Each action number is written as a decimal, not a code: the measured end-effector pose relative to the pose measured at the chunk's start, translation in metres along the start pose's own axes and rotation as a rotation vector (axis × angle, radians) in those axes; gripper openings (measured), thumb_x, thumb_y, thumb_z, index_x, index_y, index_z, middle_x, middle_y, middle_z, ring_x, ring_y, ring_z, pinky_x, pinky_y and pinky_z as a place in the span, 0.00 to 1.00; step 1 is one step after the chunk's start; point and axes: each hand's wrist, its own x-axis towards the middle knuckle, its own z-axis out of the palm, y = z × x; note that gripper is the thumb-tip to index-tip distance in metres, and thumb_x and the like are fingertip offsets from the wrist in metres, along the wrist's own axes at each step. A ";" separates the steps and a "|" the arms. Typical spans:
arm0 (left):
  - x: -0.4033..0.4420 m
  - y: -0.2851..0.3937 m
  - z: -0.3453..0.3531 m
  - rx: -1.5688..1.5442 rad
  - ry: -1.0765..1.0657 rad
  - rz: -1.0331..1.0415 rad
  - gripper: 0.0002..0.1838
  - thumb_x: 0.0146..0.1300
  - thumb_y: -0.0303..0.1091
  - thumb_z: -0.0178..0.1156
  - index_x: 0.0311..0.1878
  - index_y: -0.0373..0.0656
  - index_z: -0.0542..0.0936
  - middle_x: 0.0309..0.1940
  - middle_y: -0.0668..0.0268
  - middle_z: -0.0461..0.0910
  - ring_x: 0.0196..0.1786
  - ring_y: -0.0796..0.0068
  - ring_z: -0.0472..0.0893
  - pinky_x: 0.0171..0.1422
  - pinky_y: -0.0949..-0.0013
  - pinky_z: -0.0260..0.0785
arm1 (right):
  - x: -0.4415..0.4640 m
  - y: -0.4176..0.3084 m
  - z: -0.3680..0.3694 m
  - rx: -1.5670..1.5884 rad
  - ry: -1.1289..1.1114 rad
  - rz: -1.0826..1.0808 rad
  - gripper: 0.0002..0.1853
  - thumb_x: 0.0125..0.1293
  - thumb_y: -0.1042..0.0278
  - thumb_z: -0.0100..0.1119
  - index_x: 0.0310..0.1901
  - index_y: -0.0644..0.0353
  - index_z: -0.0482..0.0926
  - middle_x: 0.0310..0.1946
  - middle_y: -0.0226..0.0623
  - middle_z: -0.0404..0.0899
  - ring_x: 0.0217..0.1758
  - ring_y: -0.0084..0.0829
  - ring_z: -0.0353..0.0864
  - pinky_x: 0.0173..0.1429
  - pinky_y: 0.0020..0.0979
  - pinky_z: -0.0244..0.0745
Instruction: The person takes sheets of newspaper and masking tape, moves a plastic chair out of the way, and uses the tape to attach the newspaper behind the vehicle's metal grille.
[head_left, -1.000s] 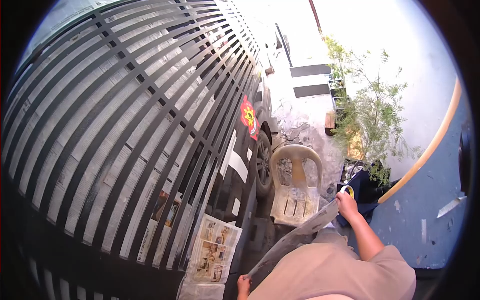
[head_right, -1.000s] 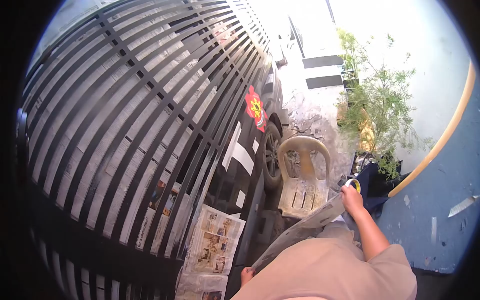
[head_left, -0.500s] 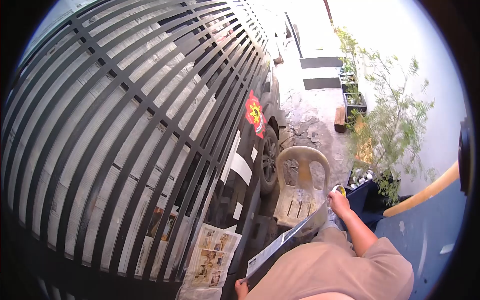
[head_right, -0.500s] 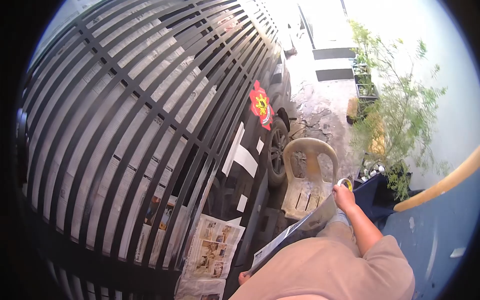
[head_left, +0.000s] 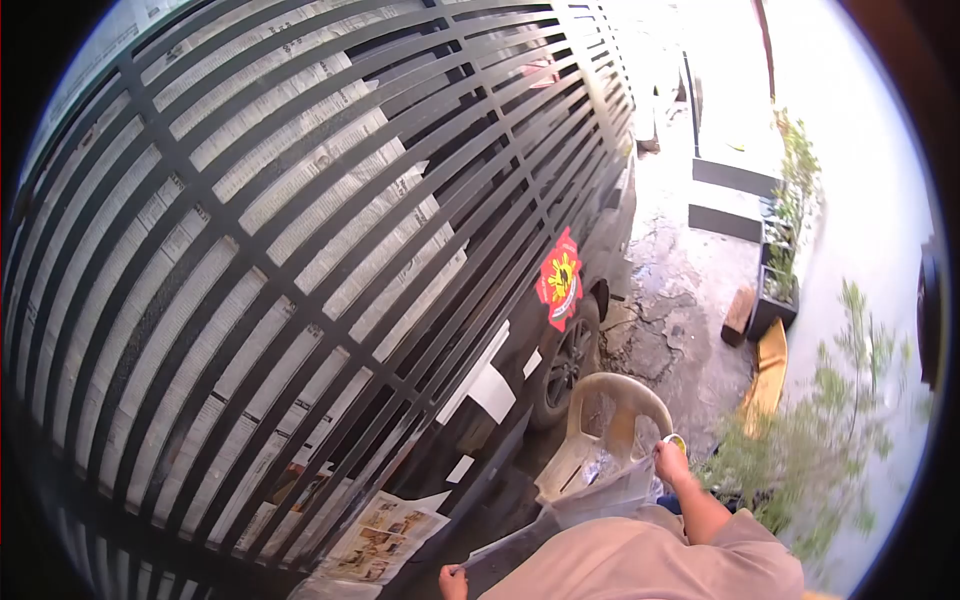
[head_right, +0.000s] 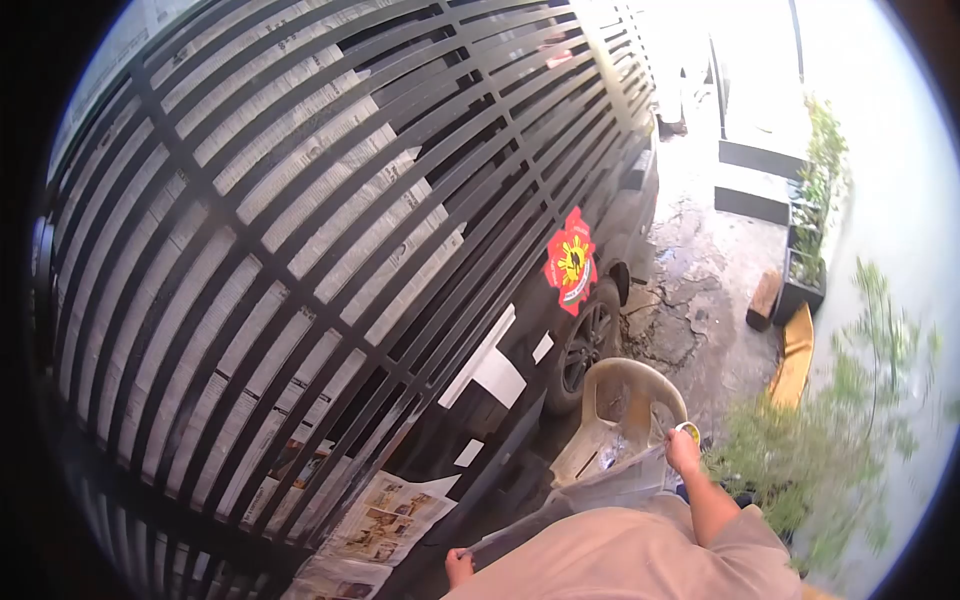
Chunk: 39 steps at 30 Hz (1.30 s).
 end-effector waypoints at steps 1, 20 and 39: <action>-0.005 0.015 0.009 -0.006 0.007 0.026 0.04 0.61 0.26 0.64 0.36 0.38 0.79 0.27 0.65 0.82 0.27 0.77 0.80 0.34 0.69 0.74 | 0.014 0.006 -0.003 0.013 -0.006 -0.007 0.09 0.68 0.65 0.55 0.40 0.57 0.84 0.39 0.53 0.85 0.46 0.55 0.85 0.50 0.51 0.79; -0.002 0.219 0.018 -0.144 -0.047 0.215 0.06 0.69 0.28 0.64 0.41 0.36 0.77 0.30 0.62 0.85 0.30 0.74 0.86 0.31 0.72 0.75 | 0.086 0.027 0.012 0.025 -0.067 -0.011 0.08 0.65 0.67 0.59 0.42 0.57 0.85 0.40 0.53 0.86 0.49 0.54 0.85 0.54 0.49 0.79; -0.036 0.176 -0.041 -0.054 -0.076 0.083 0.04 0.71 0.22 0.58 0.43 0.35 0.72 0.35 0.60 0.80 0.34 0.74 0.84 0.39 0.73 0.79 | 0.113 0.034 -0.008 0.088 -0.056 0.323 0.38 0.54 0.47 0.74 0.61 0.63 0.77 0.55 0.56 0.80 0.59 0.54 0.81 0.63 0.46 0.76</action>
